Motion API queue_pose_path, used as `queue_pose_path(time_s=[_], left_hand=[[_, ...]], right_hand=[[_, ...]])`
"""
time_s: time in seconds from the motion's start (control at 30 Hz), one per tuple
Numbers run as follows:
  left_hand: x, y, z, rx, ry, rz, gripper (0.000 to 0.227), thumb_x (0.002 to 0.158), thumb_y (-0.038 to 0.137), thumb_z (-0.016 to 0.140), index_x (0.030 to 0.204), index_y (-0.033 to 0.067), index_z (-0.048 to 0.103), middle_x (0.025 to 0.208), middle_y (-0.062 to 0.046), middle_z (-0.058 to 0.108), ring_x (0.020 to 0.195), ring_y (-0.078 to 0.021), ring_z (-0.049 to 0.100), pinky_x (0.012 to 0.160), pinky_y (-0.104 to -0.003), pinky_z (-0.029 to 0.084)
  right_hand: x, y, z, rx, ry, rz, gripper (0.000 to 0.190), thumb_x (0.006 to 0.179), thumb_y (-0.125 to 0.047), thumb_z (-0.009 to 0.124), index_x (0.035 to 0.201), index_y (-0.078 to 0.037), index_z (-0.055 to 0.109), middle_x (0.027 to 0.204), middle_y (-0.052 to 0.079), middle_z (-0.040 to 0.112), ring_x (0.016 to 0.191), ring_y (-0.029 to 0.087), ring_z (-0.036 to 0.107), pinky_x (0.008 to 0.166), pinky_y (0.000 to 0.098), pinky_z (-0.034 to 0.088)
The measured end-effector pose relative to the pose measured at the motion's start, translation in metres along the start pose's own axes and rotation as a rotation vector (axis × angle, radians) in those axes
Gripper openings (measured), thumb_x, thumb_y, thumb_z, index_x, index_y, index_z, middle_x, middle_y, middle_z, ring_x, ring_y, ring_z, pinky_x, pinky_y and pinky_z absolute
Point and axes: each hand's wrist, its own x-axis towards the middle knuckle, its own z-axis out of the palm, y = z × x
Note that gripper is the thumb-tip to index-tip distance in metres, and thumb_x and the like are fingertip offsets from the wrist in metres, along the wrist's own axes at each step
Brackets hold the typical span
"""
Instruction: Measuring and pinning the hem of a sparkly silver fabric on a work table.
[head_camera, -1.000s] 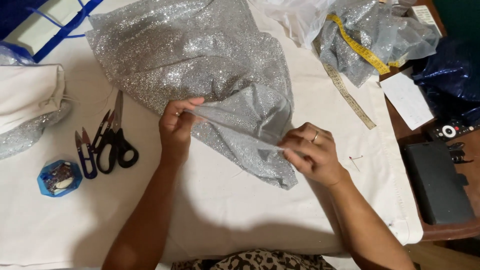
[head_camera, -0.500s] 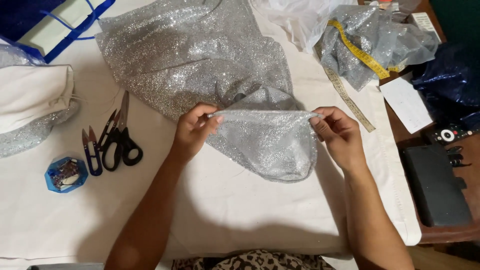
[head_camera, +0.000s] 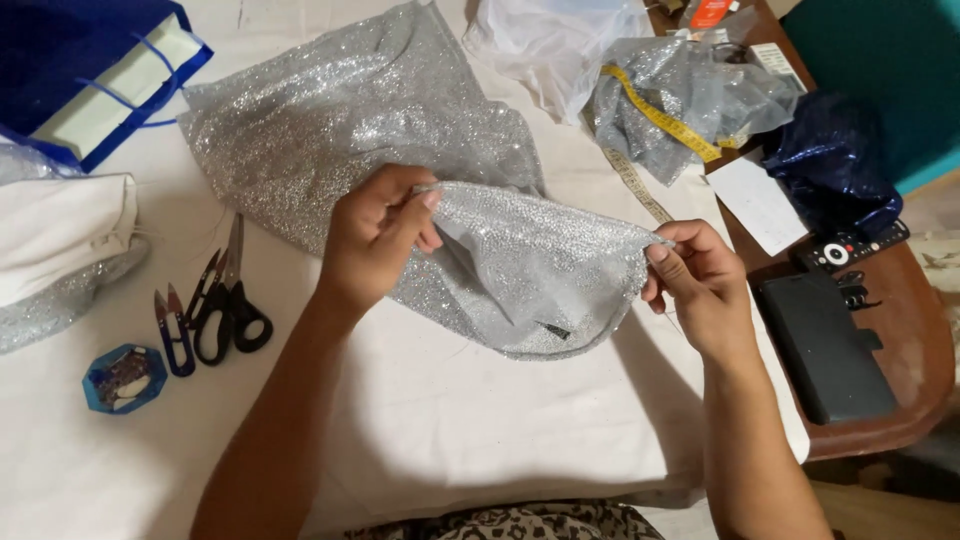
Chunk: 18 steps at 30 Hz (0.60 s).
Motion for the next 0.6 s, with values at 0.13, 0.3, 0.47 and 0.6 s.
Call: queue_pose_path(time_s=[0.13, 0.3, 0.47, 0.6], left_hand=[[-0.013, 0.04, -0.005, 0.119, 0.057, 0.208, 0.013, 0.101, 0.0, 0.055, 0.109, -0.0017, 0.064, 0.073, -0.011, 0.062, 0.063, -0.0204, 0.067, 0.062, -0.034, 0.059], [-0.027, -0.013, -0.021, 0.264, -0.124, -0.121, 0.021, 0.099, 0.008, 0.056, 0.116, 0.0038, 0.067, 0.078, -0.014, 0.068, 0.068, -0.0228, 0.066, 0.069, -0.04, 0.058], [-0.012, -0.06, -0.004, 0.887, -0.338, -0.369, 0.03, 0.094, 0.014, 0.059, 0.123, 0.0153, 0.067, 0.107, -0.013, 0.073, 0.105, -0.0332, 0.069, 0.096, -0.049, 0.051], [-0.007, -0.038, 0.035, 0.273, -0.377, 0.006, 0.045, 0.088, 0.003, 0.063, 0.133, 0.005, 0.06, 0.118, -0.021, 0.064, 0.113, -0.0406, 0.058, 0.098, -0.052, 0.043]], right_hand=[[-0.005, -0.003, -0.004, 0.014, -0.059, -0.018, 0.009, 0.101, -0.002, 0.056, 0.107, 0.004, 0.059, 0.065, 0.013, 0.058, 0.054, 0.018, 0.062, 0.047, 0.0274, 0.049], [-0.003, 0.023, 0.005, -0.003, -0.117, 0.036, 0.018, 0.091, 0.005, 0.064, 0.108, 0.001, 0.06, 0.077, 0.011, 0.065, 0.067, 0.019, 0.068, 0.056, 0.0268, 0.051], [-0.001, 0.042, 0.031, -0.15, -0.185, 0.035, 0.019, 0.085, -0.001, 0.075, 0.101, -0.001, 0.063, 0.074, 0.012, 0.066, 0.067, 0.02, 0.063, 0.06, 0.0309, 0.048], [0.001, 0.027, 0.047, -0.271, -0.254, -0.018, 0.014, 0.086, -0.006, 0.077, 0.097, -0.003, 0.069, 0.07, 0.01, 0.067, 0.065, 0.019, 0.06, 0.062, 0.0325, 0.048]])
